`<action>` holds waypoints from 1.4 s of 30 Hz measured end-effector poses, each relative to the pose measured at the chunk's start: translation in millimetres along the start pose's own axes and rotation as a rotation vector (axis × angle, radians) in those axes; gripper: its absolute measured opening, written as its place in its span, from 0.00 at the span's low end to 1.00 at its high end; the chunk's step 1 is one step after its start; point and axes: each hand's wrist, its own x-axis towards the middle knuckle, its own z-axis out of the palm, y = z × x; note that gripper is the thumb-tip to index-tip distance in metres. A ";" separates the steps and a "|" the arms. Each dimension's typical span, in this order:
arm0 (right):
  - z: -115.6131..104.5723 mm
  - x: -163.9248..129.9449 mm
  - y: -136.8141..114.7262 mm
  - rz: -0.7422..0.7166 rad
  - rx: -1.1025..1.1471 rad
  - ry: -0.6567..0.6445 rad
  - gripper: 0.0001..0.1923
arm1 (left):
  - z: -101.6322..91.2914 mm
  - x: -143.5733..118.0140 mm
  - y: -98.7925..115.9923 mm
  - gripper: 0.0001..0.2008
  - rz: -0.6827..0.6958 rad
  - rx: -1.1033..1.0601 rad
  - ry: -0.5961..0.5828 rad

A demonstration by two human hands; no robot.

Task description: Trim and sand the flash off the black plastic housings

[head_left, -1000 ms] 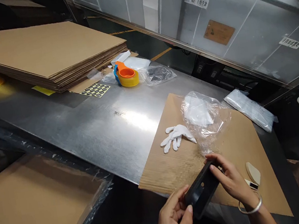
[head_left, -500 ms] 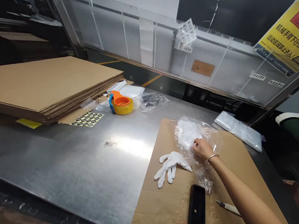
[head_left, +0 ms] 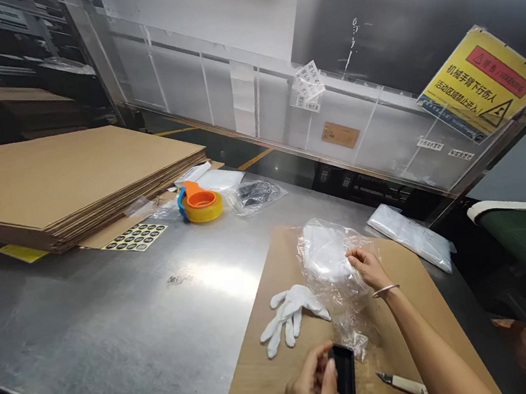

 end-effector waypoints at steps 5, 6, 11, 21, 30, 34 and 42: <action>-15.1 -51.5 -39.1 -0.154 0.185 -0.013 0.15 | 14.1 49.0 54.2 0.28 0.287 0.088 -0.023; -16.7 -62.2 -47.3 -0.184 0.212 -0.010 0.16 | 16.2 55.6 59.9 0.31 0.297 0.066 -0.044; -22.4 -101.1 -73.2 -0.260 0.268 -0.004 0.15 | 22.7 58.2 72.1 0.10 0.252 -0.071 -0.216; -22.7 -142.7 -76.0 -0.229 0.275 0.097 0.13 | 18.0 32.7 71.5 0.15 0.154 -0.122 -0.099; 31.5 -194.6 -87.2 -0.055 0.381 0.208 0.14 | 28.8 -5.6 50.8 0.03 0.222 0.005 -0.019; 37.5 -199.2 -79.2 -0.015 0.435 0.191 0.13 | 25.8 -25.1 44.5 0.05 0.232 0.044 -0.123; 32.0 -210.4 -72.7 -0.032 0.292 0.167 0.10 | 15.4 -34.5 25.9 0.13 0.290 0.220 0.020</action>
